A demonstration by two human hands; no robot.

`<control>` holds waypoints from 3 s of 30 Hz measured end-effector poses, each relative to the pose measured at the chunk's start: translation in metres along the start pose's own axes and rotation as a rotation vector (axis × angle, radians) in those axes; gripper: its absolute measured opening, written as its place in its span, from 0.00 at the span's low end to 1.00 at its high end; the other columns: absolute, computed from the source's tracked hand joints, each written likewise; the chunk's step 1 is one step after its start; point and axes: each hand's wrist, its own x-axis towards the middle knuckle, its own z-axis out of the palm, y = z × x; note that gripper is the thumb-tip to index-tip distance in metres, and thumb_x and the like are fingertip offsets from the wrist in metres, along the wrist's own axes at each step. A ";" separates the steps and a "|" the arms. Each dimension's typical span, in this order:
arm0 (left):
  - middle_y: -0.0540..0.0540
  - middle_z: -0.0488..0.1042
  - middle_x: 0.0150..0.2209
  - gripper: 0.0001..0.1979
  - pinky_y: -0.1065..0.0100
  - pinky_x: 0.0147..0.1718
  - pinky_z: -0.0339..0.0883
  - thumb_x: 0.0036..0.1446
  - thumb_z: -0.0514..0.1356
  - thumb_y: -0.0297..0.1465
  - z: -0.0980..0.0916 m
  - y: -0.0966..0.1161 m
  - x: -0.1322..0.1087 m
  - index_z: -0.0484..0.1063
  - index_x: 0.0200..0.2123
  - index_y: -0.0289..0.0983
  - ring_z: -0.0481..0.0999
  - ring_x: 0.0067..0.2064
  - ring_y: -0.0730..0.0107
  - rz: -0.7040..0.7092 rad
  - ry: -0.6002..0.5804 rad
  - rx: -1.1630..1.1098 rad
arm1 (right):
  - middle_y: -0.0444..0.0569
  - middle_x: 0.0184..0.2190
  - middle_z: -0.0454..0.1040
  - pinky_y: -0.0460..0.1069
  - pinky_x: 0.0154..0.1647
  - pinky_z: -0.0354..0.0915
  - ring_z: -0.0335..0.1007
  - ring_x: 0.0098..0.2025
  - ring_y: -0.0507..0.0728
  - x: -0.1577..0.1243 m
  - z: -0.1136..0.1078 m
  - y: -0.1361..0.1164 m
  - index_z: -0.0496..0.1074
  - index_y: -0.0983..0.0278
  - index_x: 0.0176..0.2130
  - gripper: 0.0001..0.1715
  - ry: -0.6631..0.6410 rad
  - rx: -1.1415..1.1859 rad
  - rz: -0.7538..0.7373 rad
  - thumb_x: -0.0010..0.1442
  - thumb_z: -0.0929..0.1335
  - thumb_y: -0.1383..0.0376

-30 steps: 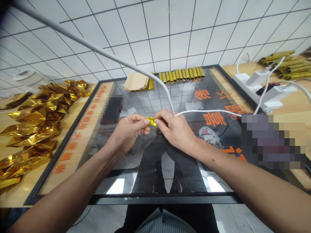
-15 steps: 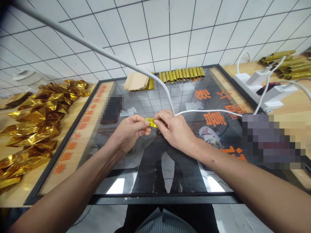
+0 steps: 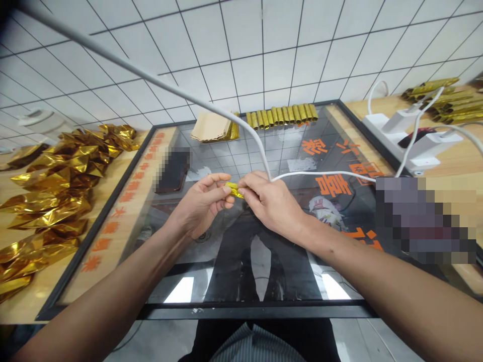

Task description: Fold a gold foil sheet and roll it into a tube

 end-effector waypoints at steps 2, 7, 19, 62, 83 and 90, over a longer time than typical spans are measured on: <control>0.50 0.79 0.36 0.22 0.73 0.29 0.74 0.48 0.76 0.25 0.000 0.001 -0.001 0.77 0.46 0.33 0.80 0.29 0.76 0.021 -0.023 0.030 | 0.45 0.37 0.80 0.51 0.42 0.67 0.77 0.39 0.57 0.001 -0.001 -0.001 0.77 0.59 0.43 0.06 0.028 0.033 0.031 0.72 0.69 0.68; 0.49 0.79 0.39 0.20 0.73 0.29 0.76 0.48 0.76 0.26 0.000 0.005 -0.002 0.80 0.46 0.34 0.81 0.29 0.75 0.096 -0.055 0.159 | 0.43 0.34 0.79 0.50 0.40 0.65 0.75 0.36 0.55 0.002 -0.002 -0.001 0.77 0.59 0.41 0.05 0.030 0.132 0.128 0.72 0.70 0.66; 0.49 0.79 0.30 0.14 0.71 0.30 0.78 0.54 0.76 0.33 -0.003 0.007 -0.002 0.81 0.41 0.35 0.81 0.30 0.72 0.241 -0.070 0.297 | 0.43 0.33 0.79 0.50 0.36 0.70 0.74 0.34 0.54 0.001 0.001 0.001 0.78 0.58 0.43 0.10 0.015 0.418 0.279 0.72 0.71 0.56; 0.45 0.83 0.39 0.12 0.68 0.36 0.76 0.56 0.75 0.35 -0.008 -0.001 0.002 0.88 0.44 0.40 0.79 0.35 0.69 0.374 -0.010 0.497 | 0.44 0.39 0.80 0.53 0.43 0.75 0.77 0.39 0.55 0.009 0.009 0.009 0.77 0.59 0.44 0.16 0.029 0.741 0.404 0.57 0.78 0.60; 0.45 0.85 0.42 0.09 0.70 0.31 0.78 0.60 0.73 0.34 -0.011 -0.003 0.001 0.89 0.44 0.43 0.81 0.32 0.72 0.322 -0.008 0.421 | 0.47 0.37 0.85 0.54 0.44 0.77 0.80 0.37 0.56 0.008 0.001 0.006 0.84 0.60 0.45 0.16 0.046 0.768 0.487 0.59 0.80 0.56; 0.47 0.83 0.37 0.08 0.71 0.31 0.77 0.59 0.73 0.32 -0.009 -0.005 0.001 0.88 0.43 0.42 0.79 0.32 0.73 0.375 0.004 0.439 | 0.48 0.37 0.85 0.53 0.42 0.75 0.79 0.37 0.56 0.008 0.000 0.007 0.85 0.61 0.45 0.17 0.062 0.739 0.496 0.60 0.80 0.55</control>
